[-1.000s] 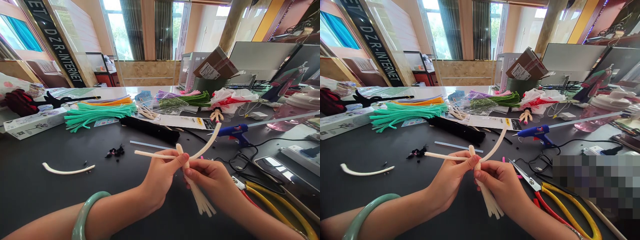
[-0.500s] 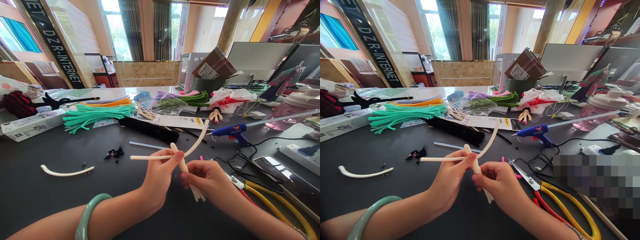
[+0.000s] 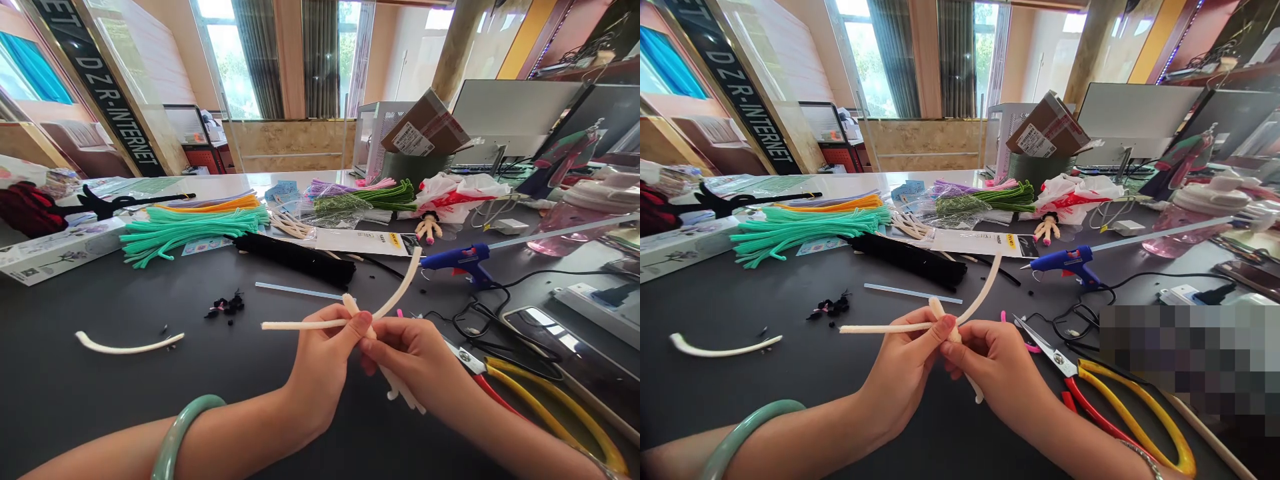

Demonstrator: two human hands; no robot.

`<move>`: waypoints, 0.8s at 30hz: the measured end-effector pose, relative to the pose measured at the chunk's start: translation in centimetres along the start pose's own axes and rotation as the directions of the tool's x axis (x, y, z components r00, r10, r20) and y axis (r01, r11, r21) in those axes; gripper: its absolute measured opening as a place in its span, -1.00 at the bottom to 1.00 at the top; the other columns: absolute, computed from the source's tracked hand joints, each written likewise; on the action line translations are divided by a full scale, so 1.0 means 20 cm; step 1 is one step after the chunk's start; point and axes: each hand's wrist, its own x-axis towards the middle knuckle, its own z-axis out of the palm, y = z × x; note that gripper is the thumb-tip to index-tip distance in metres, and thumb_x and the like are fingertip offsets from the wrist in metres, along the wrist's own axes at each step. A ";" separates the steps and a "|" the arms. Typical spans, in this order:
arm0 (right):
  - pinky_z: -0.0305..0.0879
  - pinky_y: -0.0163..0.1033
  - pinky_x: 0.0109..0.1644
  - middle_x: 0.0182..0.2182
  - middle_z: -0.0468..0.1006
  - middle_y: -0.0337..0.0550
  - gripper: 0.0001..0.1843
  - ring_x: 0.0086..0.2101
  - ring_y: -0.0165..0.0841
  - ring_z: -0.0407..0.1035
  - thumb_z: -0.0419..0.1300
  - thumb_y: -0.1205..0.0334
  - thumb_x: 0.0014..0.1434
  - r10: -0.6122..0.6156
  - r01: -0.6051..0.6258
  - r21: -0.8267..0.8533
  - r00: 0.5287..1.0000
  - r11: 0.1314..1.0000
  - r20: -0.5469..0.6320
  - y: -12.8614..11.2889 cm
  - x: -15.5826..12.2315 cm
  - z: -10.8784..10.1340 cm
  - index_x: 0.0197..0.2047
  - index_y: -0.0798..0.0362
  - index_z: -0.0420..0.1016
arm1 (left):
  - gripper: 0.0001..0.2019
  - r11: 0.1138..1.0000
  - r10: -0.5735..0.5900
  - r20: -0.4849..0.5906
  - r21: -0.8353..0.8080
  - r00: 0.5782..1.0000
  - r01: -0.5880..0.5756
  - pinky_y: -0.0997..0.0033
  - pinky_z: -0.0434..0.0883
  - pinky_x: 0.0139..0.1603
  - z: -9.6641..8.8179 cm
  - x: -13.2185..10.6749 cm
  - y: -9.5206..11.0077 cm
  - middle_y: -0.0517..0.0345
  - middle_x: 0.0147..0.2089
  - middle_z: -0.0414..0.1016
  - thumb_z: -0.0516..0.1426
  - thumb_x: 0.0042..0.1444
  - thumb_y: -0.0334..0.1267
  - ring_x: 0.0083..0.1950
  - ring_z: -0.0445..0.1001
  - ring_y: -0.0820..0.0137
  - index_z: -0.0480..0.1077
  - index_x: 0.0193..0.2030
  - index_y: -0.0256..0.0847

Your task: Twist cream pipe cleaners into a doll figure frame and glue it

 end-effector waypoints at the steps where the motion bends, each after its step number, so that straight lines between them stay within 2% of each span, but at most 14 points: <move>1: 0.19 -0.37 -0.54 -0.63 0.45 -0.26 -0.66 -0.61 -0.47 0.25 0.31 -0.03 -0.05 -0.008 0.008 0.001 1.000 1.000 -0.001 0.00 0.00 0.00 -0.55 0.09 0.49 | -0.71 1.000 -0.007 -0.001 -0.001 1.000 0.007 0.46 0.29 -0.54 0.00 0.00 0.00 0.26 -0.61 0.31 0.23 0.01 -0.21 -0.58 0.27 0.52 0.29 -0.60 -0.28; 6: 0.28 -0.35 -0.46 -0.57 0.48 -0.23 -0.71 -0.54 -0.42 0.35 0.35 0.01 -0.08 0.006 -0.007 0.060 1.000 0.998 0.017 0.02 0.01 -0.01 -0.49 0.09 0.54 | -0.68 1.000 -0.021 0.037 0.014 0.999 0.021 0.45 0.32 -0.58 -0.01 0.02 0.01 0.25 -0.63 0.28 0.22 0.01 -0.14 -0.58 0.27 0.49 0.31 -0.62 -0.28; 9: 0.26 -0.37 -0.47 -0.54 0.50 -0.25 -0.75 -0.54 -0.43 0.37 0.38 0.09 -0.11 0.048 -0.054 0.109 0.997 0.993 0.053 0.02 0.02 -0.02 -0.44 0.11 0.56 | -0.68 0.999 -0.036 0.026 0.026 0.999 0.036 0.43 0.32 -0.58 -0.03 0.05 0.02 0.24 -0.63 0.31 0.21 0.01 -0.06 -0.60 0.28 0.47 0.38 -0.54 -0.29; 11: 0.24 -0.39 -0.49 -0.56 0.49 -0.27 -0.77 -0.56 -0.46 0.36 0.40 0.13 -0.12 0.072 -0.079 0.145 0.996 0.986 0.052 0.01 0.03 -0.03 -0.45 0.12 0.56 | -0.65 1.000 -0.027 -0.027 0.010 0.999 0.028 0.41 0.34 -0.52 -0.04 0.07 0.03 0.19 -0.57 0.38 0.19 0.01 0.00 -0.57 0.33 0.45 0.43 -0.47 -0.31; 13: 0.21 -0.41 -0.51 -0.59 0.49 -0.29 -0.76 -0.57 -0.47 0.36 0.40 0.14 -0.13 0.093 -0.096 0.175 0.995 0.980 0.024 0.01 0.03 -0.03 -0.47 0.12 0.54 | -0.61 1.000 0.002 -0.103 -0.007 0.995 -0.002 0.39 0.36 -0.42 -0.05 0.09 0.04 0.08 -0.45 0.46 0.16 0.02 0.04 -0.45 0.41 0.39 0.46 -0.43 -0.33; 15: 0.19 -0.41 -0.52 -0.60 0.50 -0.28 -0.75 -0.56 -0.47 0.37 0.41 0.13 -0.13 0.107 -0.103 0.200 0.994 0.974 -0.008 0.00 0.03 -0.03 -0.45 0.12 0.55 | -0.61 0.998 0.045 -0.181 -0.025 0.982 -0.051 0.37 0.38 -0.35 -0.06 0.12 0.08 0.00 -0.35 0.50 0.15 0.01 0.04 -0.31 0.45 0.30 0.48 -0.39 -0.33; 17: 0.21 -0.41 -0.49 -0.56 0.53 -0.26 -0.74 -0.52 -0.46 0.39 0.43 0.16 -0.16 0.118 -0.107 0.240 0.992 0.965 -0.032 0.00 0.03 -0.03 -0.40 0.12 0.57 | -0.63 0.991 0.106 -0.233 -0.053 0.967 -0.121 0.36 0.39 -0.31 -0.08 0.14 0.12 -0.02 -0.34 0.50 0.14 0.00 0.01 -0.22 0.45 0.25 0.48 -0.37 -0.33; 20: 0.30 -0.39 -0.34 -0.46 0.58 -0.23 -0.70 -0.45 -0.46 0.43 0.45 0.22 -0.20 0.131 -0.116 0.358 0.991 0.927 -0.016 -0.01 0.03 -0.04 -0.34 0.11 0.59 | -0.64 0.973 0.172 -0.280 -0.099 0.944 -0.207 0.35 0.40 -0.31 -0.13 0.19 0.21 0.00 -0.37 0.50 0.11 0.00 0.00 -0.24 0.45 0.26 0.45 -0.33 -0.32; 24: 0.35 -0.37 -0.24 -0.39 0.60 -0.16 -0.67 -0.43 -0.47 0.46 0.47 0.24 -0.21 0.166 -0.192 0.493 0.981 0.849 0.096 -0.06 0.04 -0.06 -0.30 0.13 0.60 | -0.55 0.968 0.165 -0.330 -0.125 0.930 -0.216 0.31 0.41 -0.30 -0.24 0.25 0.28 0.06 -0.39 0.51 -0.01 0.02 0.09 -0.29 0.46 0.29 0.42 -0.29 -0.28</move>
